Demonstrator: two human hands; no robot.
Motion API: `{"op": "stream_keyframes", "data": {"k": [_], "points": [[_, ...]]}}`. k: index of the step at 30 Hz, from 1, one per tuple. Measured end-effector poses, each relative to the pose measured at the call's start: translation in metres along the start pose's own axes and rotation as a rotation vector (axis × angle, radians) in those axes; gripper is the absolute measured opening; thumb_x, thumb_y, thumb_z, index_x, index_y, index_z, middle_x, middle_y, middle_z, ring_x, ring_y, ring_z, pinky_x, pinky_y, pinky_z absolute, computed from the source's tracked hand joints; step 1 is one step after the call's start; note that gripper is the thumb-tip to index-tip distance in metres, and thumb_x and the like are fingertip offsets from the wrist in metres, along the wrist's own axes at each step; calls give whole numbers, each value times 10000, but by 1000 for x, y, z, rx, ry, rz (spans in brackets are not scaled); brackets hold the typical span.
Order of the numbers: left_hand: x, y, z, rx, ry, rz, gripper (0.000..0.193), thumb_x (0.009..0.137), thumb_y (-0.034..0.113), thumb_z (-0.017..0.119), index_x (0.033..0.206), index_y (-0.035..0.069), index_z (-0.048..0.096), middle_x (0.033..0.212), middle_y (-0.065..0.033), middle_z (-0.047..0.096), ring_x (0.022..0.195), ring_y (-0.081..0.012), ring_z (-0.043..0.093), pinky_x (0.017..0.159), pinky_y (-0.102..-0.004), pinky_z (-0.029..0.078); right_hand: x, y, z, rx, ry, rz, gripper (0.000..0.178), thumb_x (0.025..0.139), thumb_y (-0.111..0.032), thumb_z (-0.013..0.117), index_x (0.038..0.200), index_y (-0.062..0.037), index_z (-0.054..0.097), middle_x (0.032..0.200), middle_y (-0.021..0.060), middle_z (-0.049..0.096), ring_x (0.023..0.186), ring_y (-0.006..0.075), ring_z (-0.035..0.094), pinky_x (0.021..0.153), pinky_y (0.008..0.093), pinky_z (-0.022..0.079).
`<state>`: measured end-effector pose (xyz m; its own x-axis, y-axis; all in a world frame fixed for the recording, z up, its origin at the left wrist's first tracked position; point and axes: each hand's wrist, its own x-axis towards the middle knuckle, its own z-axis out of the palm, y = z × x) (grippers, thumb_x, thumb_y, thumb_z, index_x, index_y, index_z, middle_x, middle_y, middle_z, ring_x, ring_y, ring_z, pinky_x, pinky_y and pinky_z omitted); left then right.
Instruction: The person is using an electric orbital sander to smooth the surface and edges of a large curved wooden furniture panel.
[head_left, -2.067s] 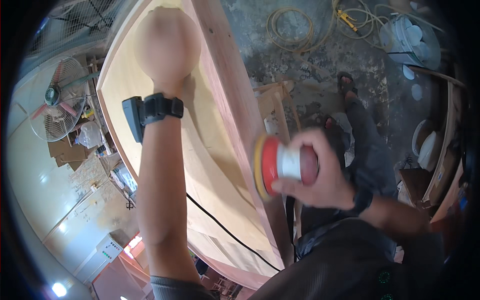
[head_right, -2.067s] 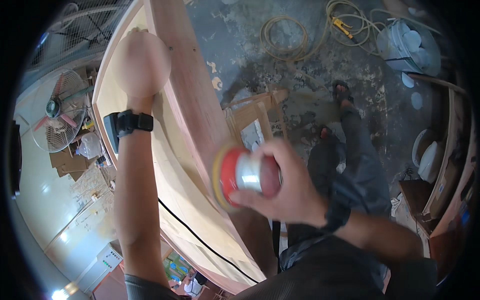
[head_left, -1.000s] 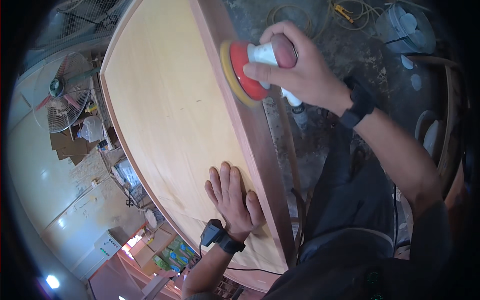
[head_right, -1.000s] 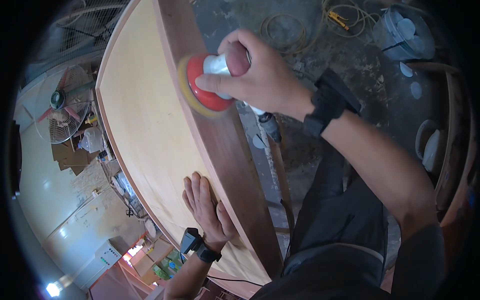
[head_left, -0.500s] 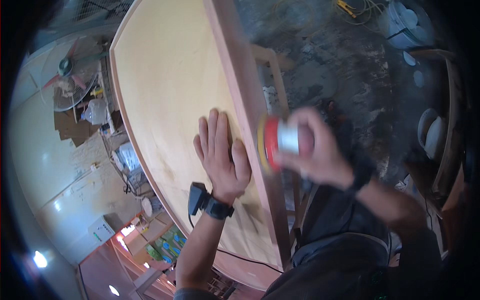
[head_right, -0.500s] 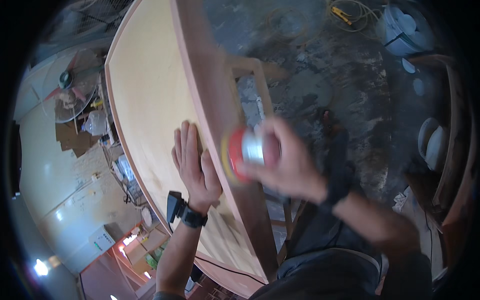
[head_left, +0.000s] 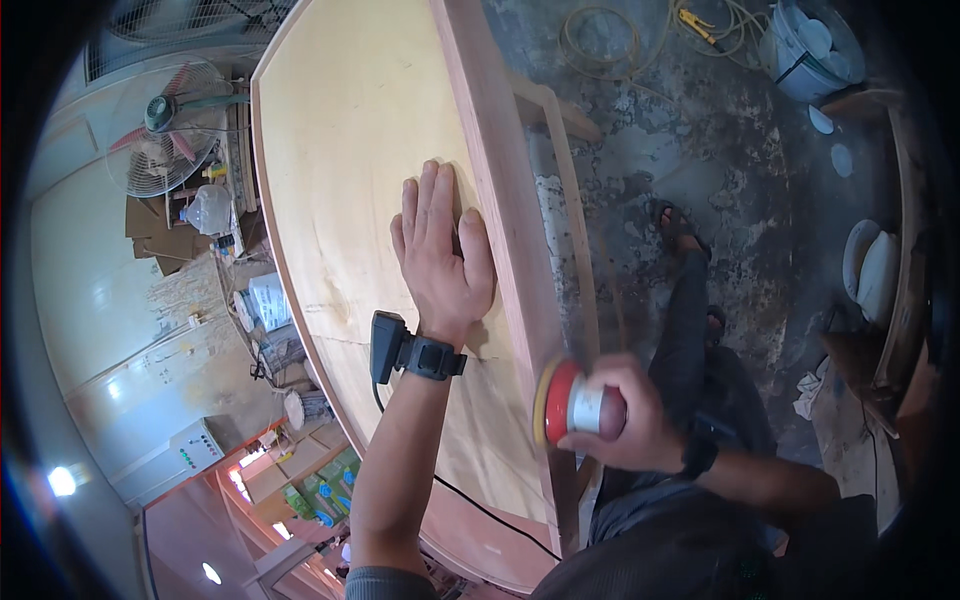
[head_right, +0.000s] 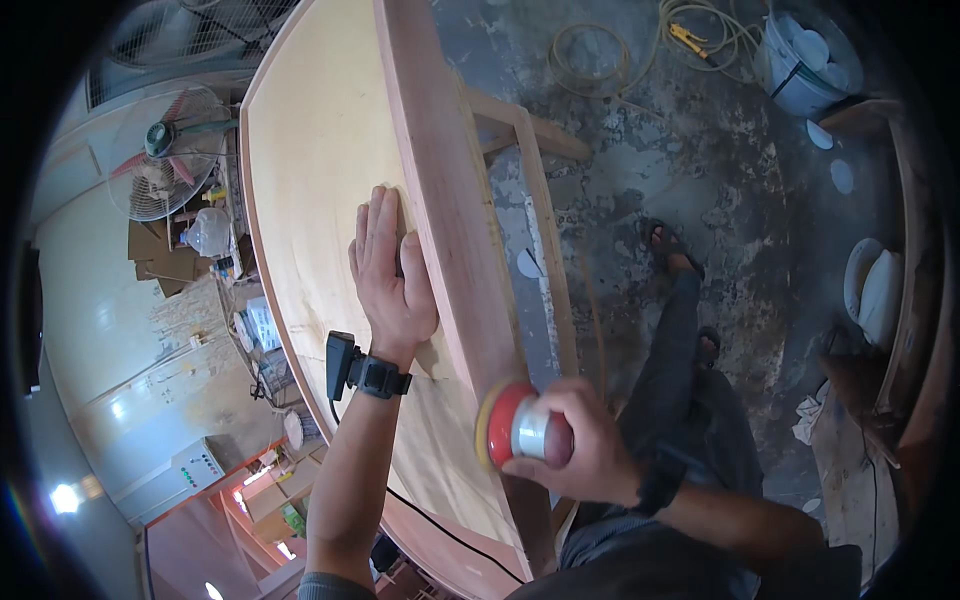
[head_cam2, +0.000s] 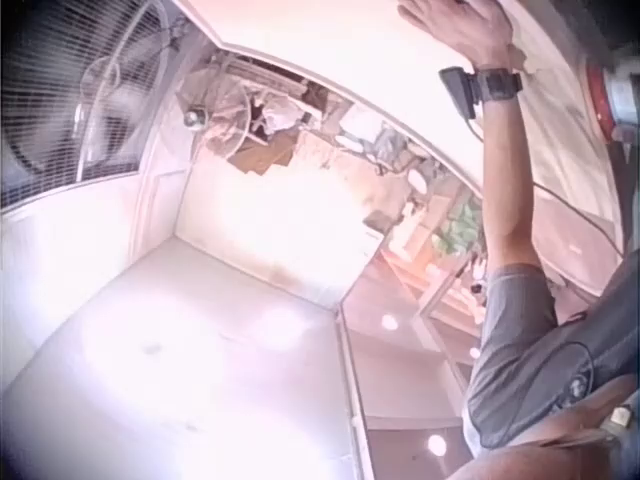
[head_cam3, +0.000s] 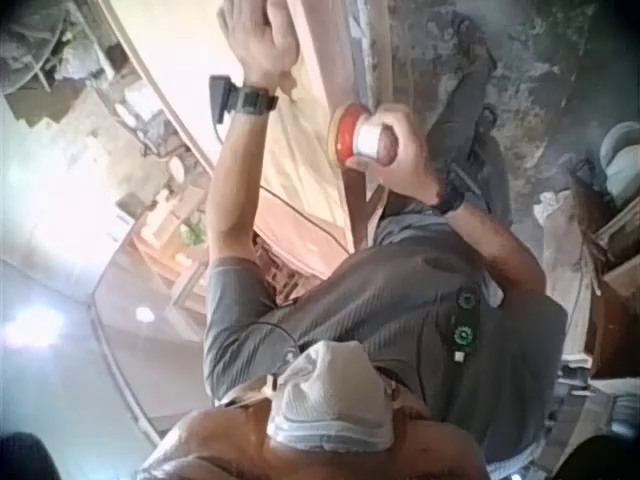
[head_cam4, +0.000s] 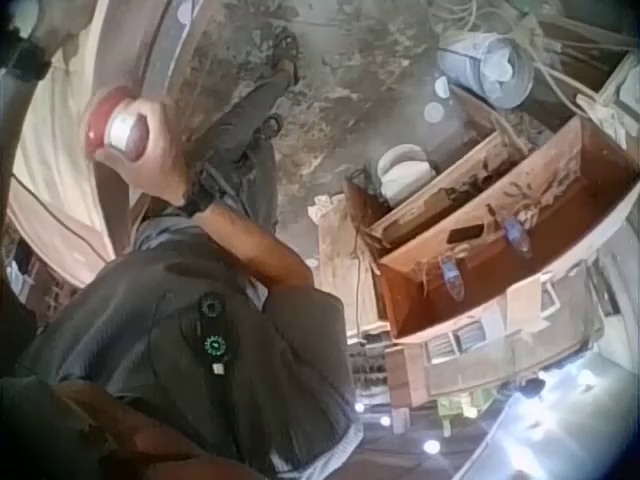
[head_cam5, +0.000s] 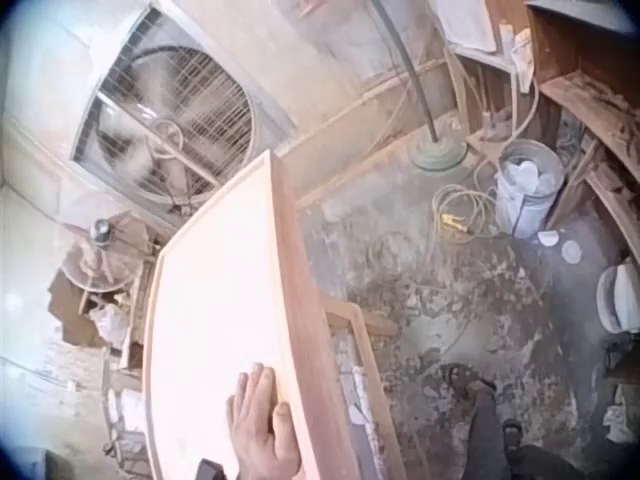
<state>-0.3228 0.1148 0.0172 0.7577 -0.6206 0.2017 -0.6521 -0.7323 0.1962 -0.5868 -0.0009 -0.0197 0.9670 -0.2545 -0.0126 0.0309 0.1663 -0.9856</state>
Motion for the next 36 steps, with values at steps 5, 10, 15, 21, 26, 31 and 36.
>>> {"op": "stream_keyframes", "data": {"k": [5,10,15,21,26,31,36], "points": [[4,-3,-5,-3,9,-23,537,1011,277,510,1500,55,545,1550,-192,530,1458,-455,434,1186,-558,292,59,0,-13,-50,-10,-83,703,693,-334,986,1193,-74,564,1155,146,600,1048,284,621,900,424,517],[10,2,9,-57,5,-38,532,1023,314,492,1495,77,553,1541,-189,539,1459,-456,432,1197,-571,278,216,13,-59,-46,23,-67,649,720,-359,969,1151,-83,569,1058,67,617,984,171,600,865,355,523],[0,-8,-4,-22,28,-38,535,1022,325,496,1494,80,554,1543,-178,541,1461,-445,434,1202,-563,276,156,22,-30,-41,29,-121,646,711,-345,969,1143,-89,562,1034,60,608,960,173,599,851,353,519],[-3,-2,0,-40,40,-45,532,1021,328,498,1490,84,556,1535,-179,548,1459,-434,440,1200,-547,288,-53,19,13,41,-26,184,659,679,-291,990,1150,-88,577,1121,120,593,1068,261,613,931,395,501],[4,-3,1,-37,58,-22,513,1015,313,504,1459,68,580,1519,-185,561,1432,-442,463,1179,-533,316,-4,23,4,-9,19,51,703,674,-314,988,1192,-90,569,1128,106,617,1024,229,628,895,384,524],[15,-6,3,-92,105,90,458,1031,227,521,1407,-26,588,1458,-249,582,1313,-420,585,1102,-433,459,133,29,-34,-47,60,-58,630,711,-393,975,1105,-85,592,946,44,628,864,141,606,768,327,540],[6,-8,-1,-118,76,10,514,999,319,491,1423,54,607,1503,-189,572,1399,-375,502,1147,-494,351,16,29,3,-9,9,-82,669,690,-330,985,1155,-82,572,1108,113,605,1021,253,621,888,390,517]]}}
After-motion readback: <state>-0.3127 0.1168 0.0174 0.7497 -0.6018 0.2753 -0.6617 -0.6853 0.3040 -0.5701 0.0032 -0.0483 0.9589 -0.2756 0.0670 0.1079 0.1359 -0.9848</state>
